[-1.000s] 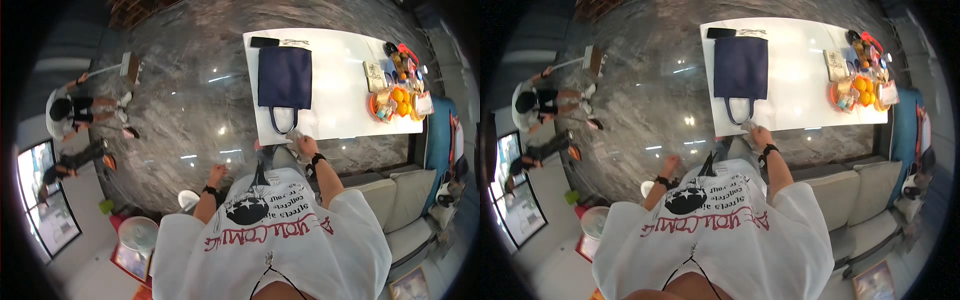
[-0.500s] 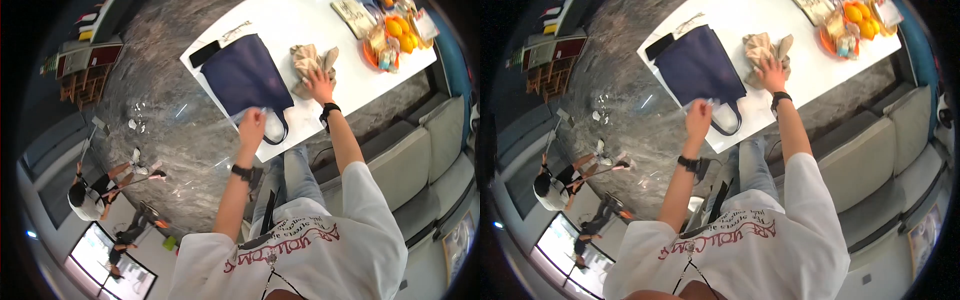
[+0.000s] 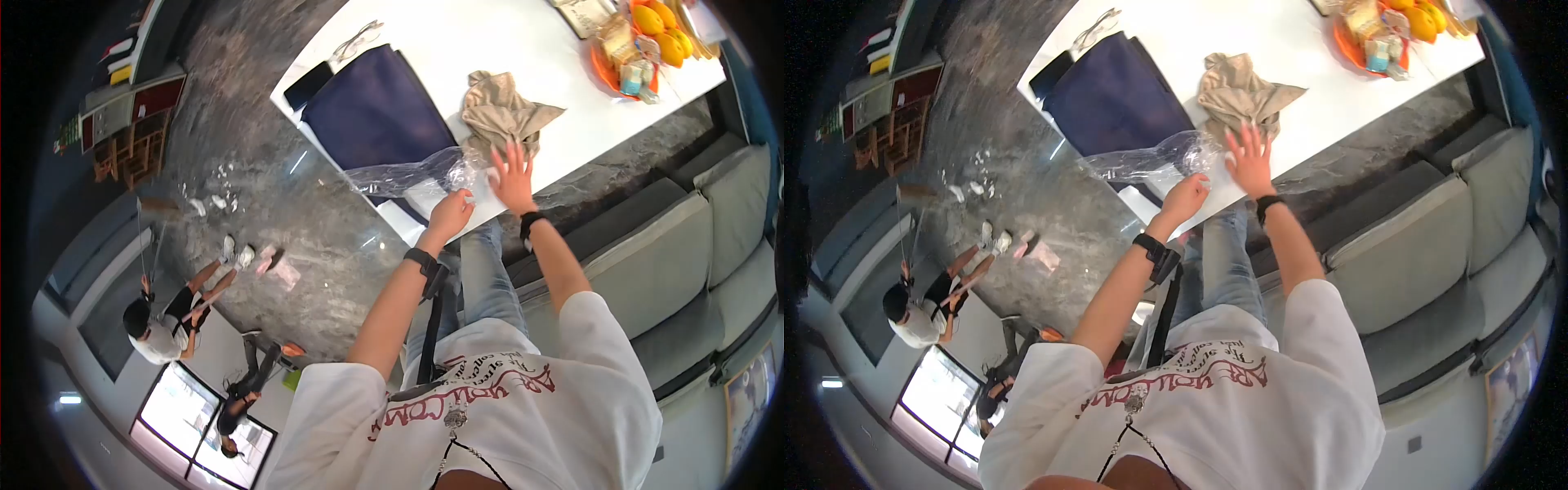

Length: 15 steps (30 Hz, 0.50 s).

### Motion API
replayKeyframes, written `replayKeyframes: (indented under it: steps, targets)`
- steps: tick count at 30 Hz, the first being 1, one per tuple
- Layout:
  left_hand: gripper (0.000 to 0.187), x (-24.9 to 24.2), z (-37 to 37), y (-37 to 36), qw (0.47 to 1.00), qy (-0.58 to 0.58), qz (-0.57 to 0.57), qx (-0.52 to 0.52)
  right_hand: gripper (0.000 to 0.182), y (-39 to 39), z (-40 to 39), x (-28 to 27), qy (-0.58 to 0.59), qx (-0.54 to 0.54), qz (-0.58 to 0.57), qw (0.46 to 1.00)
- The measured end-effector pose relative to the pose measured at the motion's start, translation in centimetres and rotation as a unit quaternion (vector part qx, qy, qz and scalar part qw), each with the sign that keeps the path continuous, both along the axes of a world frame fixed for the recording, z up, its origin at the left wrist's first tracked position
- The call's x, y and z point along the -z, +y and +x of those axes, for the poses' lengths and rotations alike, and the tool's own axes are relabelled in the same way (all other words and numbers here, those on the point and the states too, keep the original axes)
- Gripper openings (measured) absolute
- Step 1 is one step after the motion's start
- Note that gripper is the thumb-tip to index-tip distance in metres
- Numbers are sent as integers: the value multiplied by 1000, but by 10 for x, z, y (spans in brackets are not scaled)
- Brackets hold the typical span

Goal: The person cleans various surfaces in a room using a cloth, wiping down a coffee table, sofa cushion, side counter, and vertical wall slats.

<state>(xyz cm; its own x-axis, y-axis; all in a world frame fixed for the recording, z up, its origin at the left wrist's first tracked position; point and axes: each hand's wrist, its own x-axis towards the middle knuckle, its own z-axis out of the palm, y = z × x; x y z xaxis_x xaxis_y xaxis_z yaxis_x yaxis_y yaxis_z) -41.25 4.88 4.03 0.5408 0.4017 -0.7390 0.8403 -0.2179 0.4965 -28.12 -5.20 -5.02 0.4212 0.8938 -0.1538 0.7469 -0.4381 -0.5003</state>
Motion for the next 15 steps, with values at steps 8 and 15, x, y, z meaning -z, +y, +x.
replayKeyframes:
  steps: [8,15]
  targets:
    - [35,35,-67,-22,960,45,-27,-275,63,113,66,33,-66,35,-41,996]
    - [51,45,-62,-13,763,16,-235,-601,60,54,34,34,-57,42,-13,997]
